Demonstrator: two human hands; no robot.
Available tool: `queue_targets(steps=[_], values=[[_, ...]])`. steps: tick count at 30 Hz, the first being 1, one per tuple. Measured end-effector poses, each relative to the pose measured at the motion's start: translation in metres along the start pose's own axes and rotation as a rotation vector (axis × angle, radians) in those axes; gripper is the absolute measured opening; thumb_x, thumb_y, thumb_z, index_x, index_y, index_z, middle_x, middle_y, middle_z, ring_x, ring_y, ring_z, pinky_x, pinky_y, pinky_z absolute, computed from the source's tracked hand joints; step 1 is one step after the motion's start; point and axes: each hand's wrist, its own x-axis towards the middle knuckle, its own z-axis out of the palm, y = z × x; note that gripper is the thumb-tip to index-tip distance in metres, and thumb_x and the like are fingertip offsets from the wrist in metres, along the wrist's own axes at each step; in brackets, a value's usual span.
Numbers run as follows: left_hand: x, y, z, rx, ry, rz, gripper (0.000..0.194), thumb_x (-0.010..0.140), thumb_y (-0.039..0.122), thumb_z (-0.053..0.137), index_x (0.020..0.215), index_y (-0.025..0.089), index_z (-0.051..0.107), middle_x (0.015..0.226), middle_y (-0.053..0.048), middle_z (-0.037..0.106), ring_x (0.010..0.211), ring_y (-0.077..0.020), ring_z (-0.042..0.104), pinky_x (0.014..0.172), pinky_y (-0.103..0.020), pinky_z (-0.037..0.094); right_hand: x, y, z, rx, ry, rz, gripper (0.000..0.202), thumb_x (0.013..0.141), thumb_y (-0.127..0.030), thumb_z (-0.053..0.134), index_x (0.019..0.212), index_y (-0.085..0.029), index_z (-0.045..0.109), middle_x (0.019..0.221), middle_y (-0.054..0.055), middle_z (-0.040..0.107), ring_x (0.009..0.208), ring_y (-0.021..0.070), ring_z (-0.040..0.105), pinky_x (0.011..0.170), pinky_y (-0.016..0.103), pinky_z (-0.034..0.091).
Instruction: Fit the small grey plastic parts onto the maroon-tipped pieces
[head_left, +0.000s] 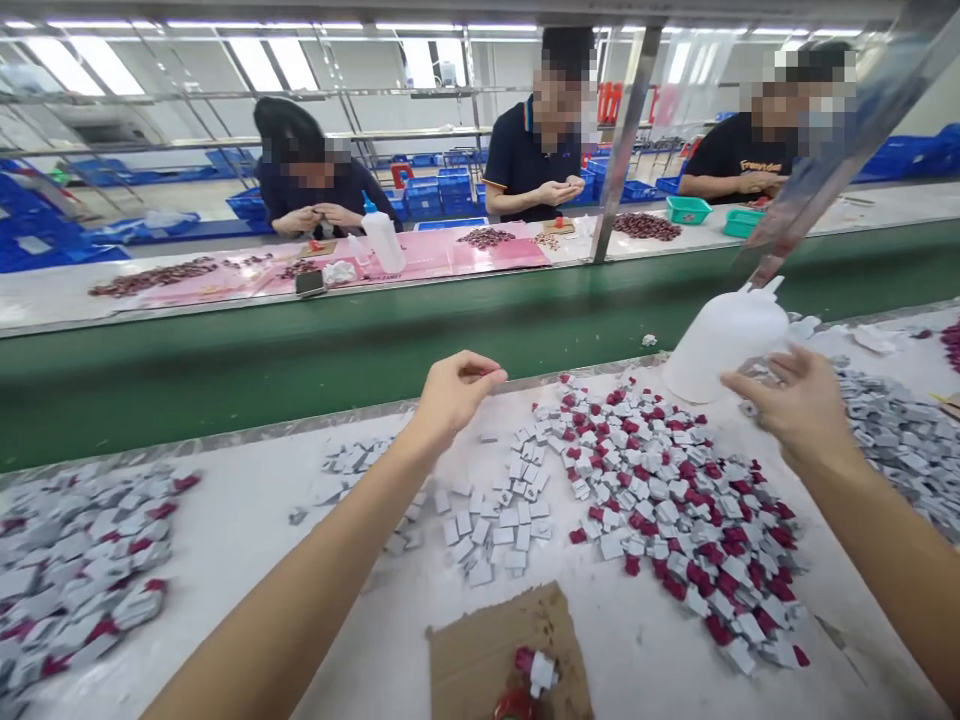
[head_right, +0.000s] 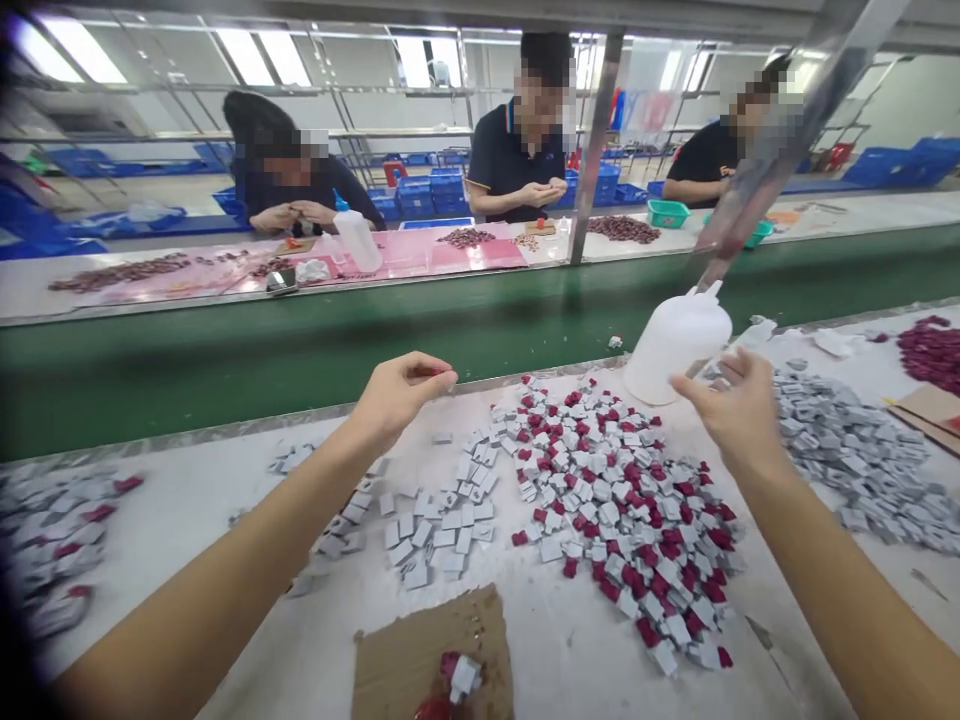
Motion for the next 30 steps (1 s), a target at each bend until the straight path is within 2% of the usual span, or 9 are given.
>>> queue_targets(steps=[3,4,6,8,11,16,19,22,30], values=[[-0.061,0.010,-0.011,-0.257,-0.118,-0.006,0.026,0.088,0.045,0.088,0.093,0.021,0.079,0.100,-0.009,0.085,0.096,-0.0255,0.080,0.089,-0.040,0.066,-0.058,-0.050,-0.021,-0.046,0.058,-0.036,0.073,0.069,-0.043,0.103,0.132,-0.036,0.066,0.131,0.016,0.074,0.130,0.0434,0.072,0.115,0.069,0.055],[-0.081,0.012,-0.010,-0.366,-0.175,-0.026,0.028,0.084,0.046,0.092,0.090,0.021,0.081,0.097,-0.008,0.085,0.092,-0.0245,0.079,0.086,-0.039,0.066,-0.084,-0.070,-0.023,-0.018,-0.024,-0.038,0.065,0.077,-0.047,0.099,0.134,-0.039,0.069,0.124,0.013,0.078,0.117,0.0405,0.077,0.107,0.067,0.061],[-0.114,0.014,-0.003,-0.554,-0.239,-0.068,0.027,0.080,0.044,0.096,0.089,0.022,0.083,0.094,-0.007,0.084,0.087,-0.0220,0.077,0.081,-0.035,0.064,-0.136,-0.108,-0.019,0.116,-0.486,0.097,0.049,0.092,-0.054,0.088,0.135,-0.039,0.073,0.120,0.011,0.082,0.099,0.0345,0.083,0.090,0.057,0.071],[-0.137,0.015,0.008,-0.690,-0.282,-0.093,0.025,0.080,0.040,0.097,0.088,0.021,0.084,0.091,-0.006,0.083,0.081,-0.0194,0.075,0.077,-0.033,0.062,-0.179,-0.135,-0.005,0.250,-0.811,0.279,0.040,0.100,-0.053,0.082,0.135,-0.035,0.075,0.127,0.011,0.082,0.104,0.0302,0.085,0.093,0.048,0.072],[-0.155,0.012,0.017,-0.772,-0.326,-0.076,0.021,0.082,0.037,0.095,0.088,0.020,0.084,0.095,-0.006,0.081,0.082,-0.0192,0.075,0.078,-0.033,0.063,-0.212,-0.146,0.016,0.417,-0.853,0.414,0.028,0.100,-0.052,0.084,0.116,-0.030,0.080,0.116,0.008,0.085,0.106,0.0263,0.084,0.095,0.038,0.071],[-0.149,-0.003,0.007,-0.494,-0.376,0.010,0.026,0.096,0.042,0.082,0.112,0.021,0.082,0.109,-0.009,0.082,0.099,-0.0260,0.078,0.088,-0.039,0.064,-0.220,-0.120,0.016,0.388,-0.759,0.429,0.027,0.091,-0.050,0.094,0.102,-0.027,0.084,0.100,0.005,0.085,0.096,0.0256,0.085,0.086,0.033,0.072],[-0.130,-0.017,0.006,-0.106,-0.212,0.084,0.022,0.104,0.033,0.068,0.121,0.022,0.076,0.124,-0.011,0.078,0.110,-0.0285,0.074,0.096,-0.044,0.061,-0.222,-0.111,0.003,0.360,-0.737,0.445,0.025,0.090,-0.048,0.095,0.101,-0.027,0.086,0.096,0.005,0.085,0.088,0.0253,0.087,0.081,0.032,0.073],[-0.112,-0.028,0.016,0.185,-0.096,0.161,0.022,0.106,0.026,0.062,0.123,0.021,0.074,0.122,-0.013,0.073,0.118,-0.0315,0.070,0.103,-0.048,0.057,-0.226,-0.113,-0.008,0.333,-0.730,0.418,0.020,0.091,-0.046,0.094,0.098,-0.027,0.089,0.097,0.006,0.085,0.085,0.0241,0.087,0.078,0.030,0.073],[-0.095,-0.035,0.033,0.232,-0.121,0.187,0.008,0.101,0.024,0.070,0.101,0.019,0.075,0.103,-0.011,0.075,0.107,-0.0316,0.071,0.096,-0.044,0.057,-0.236,-0.120,-0.021,0.313,-0.732,0.422,0.014,0.093,-0.043,0.093,0.096,-0.029,0.090,0.092,0.004,0.086,0.081,0.0223,0.087,0.076,0.027,0.072]])
